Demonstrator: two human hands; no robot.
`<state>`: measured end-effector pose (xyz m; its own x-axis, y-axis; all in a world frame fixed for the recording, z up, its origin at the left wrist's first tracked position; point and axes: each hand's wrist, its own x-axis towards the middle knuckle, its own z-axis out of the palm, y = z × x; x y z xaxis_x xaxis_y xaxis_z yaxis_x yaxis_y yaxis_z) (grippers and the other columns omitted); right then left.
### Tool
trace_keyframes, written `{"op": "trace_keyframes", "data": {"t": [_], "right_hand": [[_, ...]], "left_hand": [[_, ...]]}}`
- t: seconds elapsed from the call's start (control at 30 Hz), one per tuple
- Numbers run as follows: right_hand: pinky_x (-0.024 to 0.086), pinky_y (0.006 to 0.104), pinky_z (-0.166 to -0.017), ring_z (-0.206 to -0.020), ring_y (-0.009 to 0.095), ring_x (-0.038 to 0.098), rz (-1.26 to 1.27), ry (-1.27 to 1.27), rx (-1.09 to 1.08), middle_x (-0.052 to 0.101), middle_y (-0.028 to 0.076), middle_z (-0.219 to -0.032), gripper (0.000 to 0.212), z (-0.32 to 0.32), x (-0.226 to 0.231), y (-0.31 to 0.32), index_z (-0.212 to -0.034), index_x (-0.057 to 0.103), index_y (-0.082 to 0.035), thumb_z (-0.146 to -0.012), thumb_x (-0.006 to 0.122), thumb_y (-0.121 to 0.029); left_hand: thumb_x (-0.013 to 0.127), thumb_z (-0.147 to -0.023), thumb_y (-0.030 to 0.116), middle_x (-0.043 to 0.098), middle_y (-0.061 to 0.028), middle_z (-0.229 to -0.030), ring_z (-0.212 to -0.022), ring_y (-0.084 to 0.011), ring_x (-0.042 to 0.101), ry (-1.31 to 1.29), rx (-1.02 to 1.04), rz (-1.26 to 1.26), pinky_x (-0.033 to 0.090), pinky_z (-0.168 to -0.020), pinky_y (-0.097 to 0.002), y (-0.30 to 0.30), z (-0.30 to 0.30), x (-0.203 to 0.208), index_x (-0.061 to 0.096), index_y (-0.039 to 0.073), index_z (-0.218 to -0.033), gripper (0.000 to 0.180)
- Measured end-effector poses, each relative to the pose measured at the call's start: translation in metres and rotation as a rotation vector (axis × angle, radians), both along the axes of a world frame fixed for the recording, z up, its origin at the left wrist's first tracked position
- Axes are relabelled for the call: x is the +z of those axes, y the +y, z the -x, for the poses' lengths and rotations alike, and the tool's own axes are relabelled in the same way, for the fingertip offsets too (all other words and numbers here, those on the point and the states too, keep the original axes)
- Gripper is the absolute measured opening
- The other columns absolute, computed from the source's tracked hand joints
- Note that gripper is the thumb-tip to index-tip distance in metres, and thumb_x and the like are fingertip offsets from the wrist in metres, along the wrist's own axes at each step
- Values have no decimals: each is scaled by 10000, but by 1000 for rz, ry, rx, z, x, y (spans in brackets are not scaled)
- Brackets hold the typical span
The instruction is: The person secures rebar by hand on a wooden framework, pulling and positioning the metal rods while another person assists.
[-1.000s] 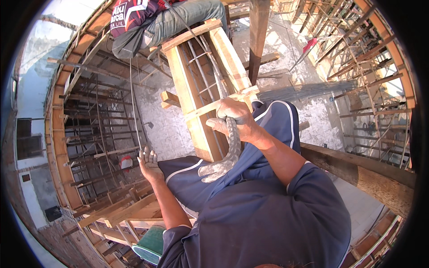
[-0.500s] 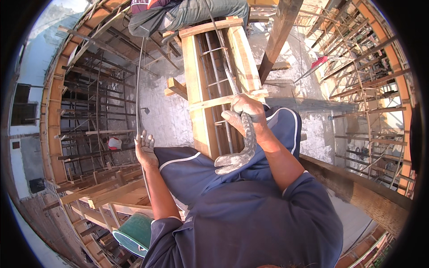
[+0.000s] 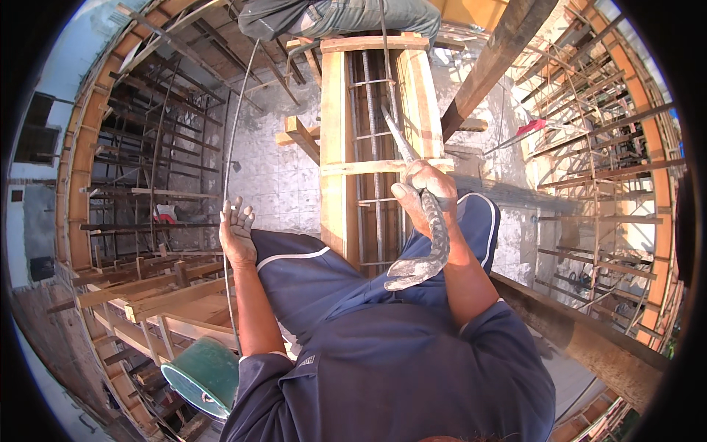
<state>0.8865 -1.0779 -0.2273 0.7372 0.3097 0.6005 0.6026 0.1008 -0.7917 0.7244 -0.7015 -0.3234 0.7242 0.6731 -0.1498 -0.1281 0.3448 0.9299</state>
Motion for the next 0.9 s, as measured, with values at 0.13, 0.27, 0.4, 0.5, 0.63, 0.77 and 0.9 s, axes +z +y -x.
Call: {"op": "trace_keyframes", "data": {"t": [0.13,0.27,0.4,0.5,0.63,0.77,0.9], "right_hand": [[415,309,-594,-620,157,460,-80,-9,26,514,59,-690,305,-2,-3,4,-772,434,-49,-863,721,-5],[429,313,-614,-631,157,469,-82,-4,29,518,55,-689,299,-2,-2,4,-776,436,-50,-863,718,-1],[475,333,-589,-548,181,487,-76,-23,-16,516,59,-662,314,-4,-9,2,-769,489,-39,-811,799,-39],[447,323,-562,-552,173,484,-87,-55,-32,512,59,-662,317,-5,-9,4,-764,487,-37,-811,800,-41],[396,316,-526,-554,167,467,-87,-3,-26,503,59,-660,322,-2,-5,3,-748,488,-39,-817,801,-66],[362,323,-507,-548,168,439,-69,-18,-40,494,57,-656,332,-3,-6,3,-729,488,-47,-827,801,-101],[355,329,-503,-542,173,426,-67,-6,-56,482,52,-647,347,-2,-2,4,-712,484,-54,-828,804,-119]], "left_hand": [[489,-1019,457,540,-194,-1396,-1119,-262,600,-10,-1,1,466,-979,-384,1,0,0,342,-29,-1496,696],[478,-1023,462,541,-183,-1401,-1123,-253,601,-3,-2,-5,470,-974,-376,1,0,-2,362,-11,-1489,674],[485,-1017,464,536,-185,-1408,-1123,-255,602,2,-2,-3,467,-977,-383,0,-1,-1,356,-12,-1492,685],[488,-1013,476,540,-167,-1411,-1131,-246,599,2,-10,-14,466,-980,-376,1,0,-2,379,3,-1482,676],[488,-1011,482,539,-155,-1421,-1147,-239,595,11,-17,-28,466,-990,-377,2,1,-6,399,24,-1477,659],[509,-1002,463,523,-165,-1441,-1170,-245,587,22,-28,-59,454,-1016,-392,6,3,-11,391,30,-1484,658],[538,-984,408,498,-178,-1464,-1179,-276,581,47,-49,-91,444,-1031,-412,1,2,-8,351,19,-1509,679]]}}
